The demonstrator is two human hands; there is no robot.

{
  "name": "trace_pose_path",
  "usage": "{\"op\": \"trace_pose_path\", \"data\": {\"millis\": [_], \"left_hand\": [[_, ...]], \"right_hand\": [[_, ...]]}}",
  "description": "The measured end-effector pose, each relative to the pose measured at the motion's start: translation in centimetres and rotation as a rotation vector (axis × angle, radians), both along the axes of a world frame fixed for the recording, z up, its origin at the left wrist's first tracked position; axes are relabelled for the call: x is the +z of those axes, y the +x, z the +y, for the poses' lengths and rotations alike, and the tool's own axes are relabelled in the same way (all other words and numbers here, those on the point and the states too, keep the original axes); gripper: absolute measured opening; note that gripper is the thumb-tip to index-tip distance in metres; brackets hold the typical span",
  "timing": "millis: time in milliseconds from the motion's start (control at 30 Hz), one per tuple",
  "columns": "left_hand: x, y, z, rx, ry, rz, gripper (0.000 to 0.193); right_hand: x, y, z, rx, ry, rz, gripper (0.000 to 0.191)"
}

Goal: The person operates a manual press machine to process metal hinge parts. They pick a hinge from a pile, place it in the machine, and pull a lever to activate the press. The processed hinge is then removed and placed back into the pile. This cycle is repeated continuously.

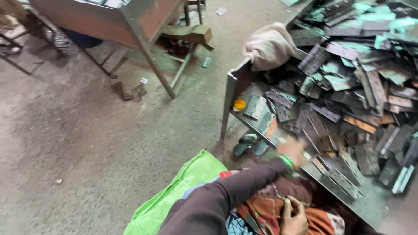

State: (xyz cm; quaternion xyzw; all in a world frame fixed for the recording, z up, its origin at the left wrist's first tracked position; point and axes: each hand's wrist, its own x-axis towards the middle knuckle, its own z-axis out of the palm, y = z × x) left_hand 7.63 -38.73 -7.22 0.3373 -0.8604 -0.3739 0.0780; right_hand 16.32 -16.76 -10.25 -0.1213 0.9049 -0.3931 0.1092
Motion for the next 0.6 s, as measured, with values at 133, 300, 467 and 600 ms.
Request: {"op": "trace_pose_path", "data": {"millis": [133, 300, 467, 600], "left_hand": [[-0.5, -0.8, 1.6, -0.257, -0.105, 0.207, 0.044], [1.0, 0.4, -6.9, -0.017, -0.527, 0.072, 0.055], [2.3, 3.1, -15.3, 0.201, -0.474, -0.107, 0.082], [2.2, 3.6, -15.2, 0.213, -0.478, -0.161, 0.082]], "right_hand": [[-3.1, -0.4, 0.4, -0.015, -0.145, -0.137, 0.019], [-6.1, -1.4, 1.0, 0.004, -0.335, -0.171, 0.023], [-7.3, -1.7, 0.9, 0.004, -0.299, -0.119, 0.023], [-7.5, -1.9, 0.7, 0.002, -0.297, -0.131, 0.023]]}}
